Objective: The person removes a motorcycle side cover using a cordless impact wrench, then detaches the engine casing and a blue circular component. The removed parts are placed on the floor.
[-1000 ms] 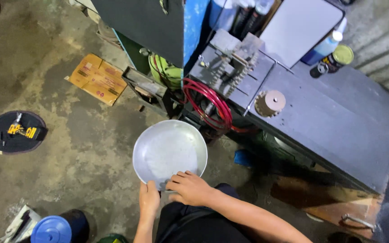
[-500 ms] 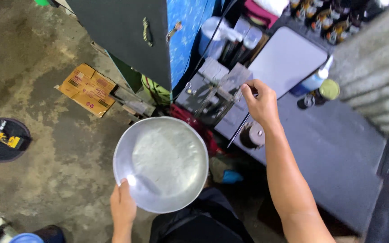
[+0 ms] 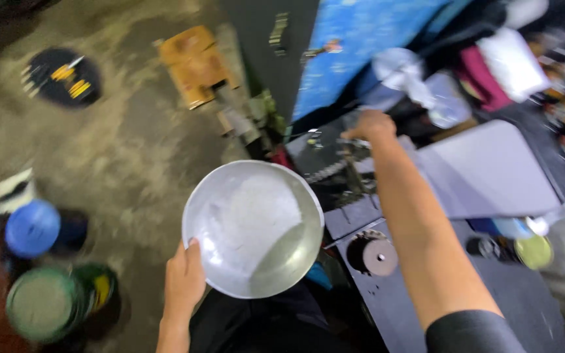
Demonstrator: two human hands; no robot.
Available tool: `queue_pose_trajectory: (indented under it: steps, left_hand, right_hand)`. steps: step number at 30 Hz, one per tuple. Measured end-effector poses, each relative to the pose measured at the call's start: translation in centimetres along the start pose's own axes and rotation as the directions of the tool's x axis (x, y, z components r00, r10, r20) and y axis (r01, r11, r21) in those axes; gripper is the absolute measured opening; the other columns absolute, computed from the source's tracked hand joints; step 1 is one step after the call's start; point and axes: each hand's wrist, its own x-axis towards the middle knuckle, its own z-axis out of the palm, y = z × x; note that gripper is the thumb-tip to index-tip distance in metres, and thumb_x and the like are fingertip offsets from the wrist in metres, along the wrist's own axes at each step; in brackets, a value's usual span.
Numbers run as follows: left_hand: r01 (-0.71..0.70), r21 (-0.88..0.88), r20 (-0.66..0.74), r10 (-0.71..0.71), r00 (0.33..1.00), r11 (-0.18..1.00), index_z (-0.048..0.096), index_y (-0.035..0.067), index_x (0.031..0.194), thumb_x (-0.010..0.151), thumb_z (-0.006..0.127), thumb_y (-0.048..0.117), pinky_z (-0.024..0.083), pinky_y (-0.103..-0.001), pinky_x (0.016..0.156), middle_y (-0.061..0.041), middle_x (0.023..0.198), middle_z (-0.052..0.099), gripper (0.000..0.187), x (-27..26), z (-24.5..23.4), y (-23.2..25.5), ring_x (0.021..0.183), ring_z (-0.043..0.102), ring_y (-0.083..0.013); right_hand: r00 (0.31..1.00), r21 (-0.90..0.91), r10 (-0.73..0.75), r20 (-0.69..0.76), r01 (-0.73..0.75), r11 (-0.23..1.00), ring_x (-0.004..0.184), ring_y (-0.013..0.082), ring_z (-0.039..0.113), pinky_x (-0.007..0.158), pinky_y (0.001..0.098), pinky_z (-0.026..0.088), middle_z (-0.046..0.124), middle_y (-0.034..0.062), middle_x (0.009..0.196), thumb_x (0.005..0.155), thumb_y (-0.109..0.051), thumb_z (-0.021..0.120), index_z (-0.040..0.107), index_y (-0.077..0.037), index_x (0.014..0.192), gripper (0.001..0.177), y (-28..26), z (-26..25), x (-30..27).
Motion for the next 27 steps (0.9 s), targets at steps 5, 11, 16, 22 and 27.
queue_pose_trajectory:
  steps: [5,11,16,22,27]
  left_hand:
    - [-0.044,-0.123,0.002,0.045,0.999,0.991,0.054,0.006,0.141,0.1,0.04,0.027,0.052,-0.048,0.091,-0.029,0.106,0.074,0.048,-1.2,-1.3,-0.4,0.103,0.072,-0.044]
    - [-0.169,-0.213,-0.027,0.167,0.986,0.962,0.035,0.013,0.155,0.095,0.042,0.019,0.049,-0.048,0.096,-0.028,0.117,0.071,0.061,-1.2,-3.6,-1.8,0.113,0.067,-0.0438]
    - [-0.016,-0.125,-0.026,0.013,1.0,0.992,0.03,0.021,0.159,0.09,0.041,0.017,0.053,-0.052,0.085,-0.03,0.093,0.073,0.07,-1.4,-6.4,-2.2,0.09,0.072,-0.047]
    - [-0.035,0.055,-0.006,0.036,0.999,0.998,0.029,0.015,0.158,0.093,0.043,0.022,0.052,-0.056,0.077,-0.031,0.084,0.071,0.067,-2.0,-10.4,-5.2,0.079,0.068,-0.0504]
    - [0.053,-0.11,0.043,-0.049,0.998,0.993,0.033,0.014,0.154,0.091,0.042,0.021,0.054,-0.055,0.077,-0.032,0.083,0.07,0.064,-2.3,-15.6,-10.8,0.079,0.071,-0.0492]
  right_hand:
    - [0.981,-0.021,-0.188,-0.038,0.188,0.982,0.109,0.0414,0.07,0.096,0.0469,0.054,0.074,0.0276,0.113,0.078,-0.056,0.077,0.079,0.005,0.103,0.065,3.3,-0.1,2.2]
    - [0.883,0.602,-0.095,-0.46,0.389,0.698,0.081,0.0348,0.068,0.073,0.0433,0.05,0.071,0.0196,0.084,0.088,-0.028,0.068,0.074,0.004,0.102,0.035,0.0,-6.0,-15.8]
    - [0.397,0.169,-0.262,-0.88,0.776,0.608,0.113,0.0379,0.058,0.096,0.0464,0.05,0.06,0.0173,0.122,0.067,0.0,0.069,0.053,-0.004,0.105,0.041,-17.4,-1.4,-33.3]
    - [0.369,0.139,-0.836,-0.407,0.929,0.343,0.134,0.0449,0.036,0.111,0.0548,0.032,0.042,0.0223,0.143,0.072,-0.014,0.075,0.057,-0.014,0.129,0.06,-33.4,7.1,-39.7]
    - [0.21,0.148,-0.909,-0.36,0.975,0.166,0.138,0.0425,0.039,0.115,0.0521,0.035,0.044,0.0192,0.142,0.078,-0.015,0.072,0.055,-0.013,0.133,0.058,-39.4,11.9,-38.7]
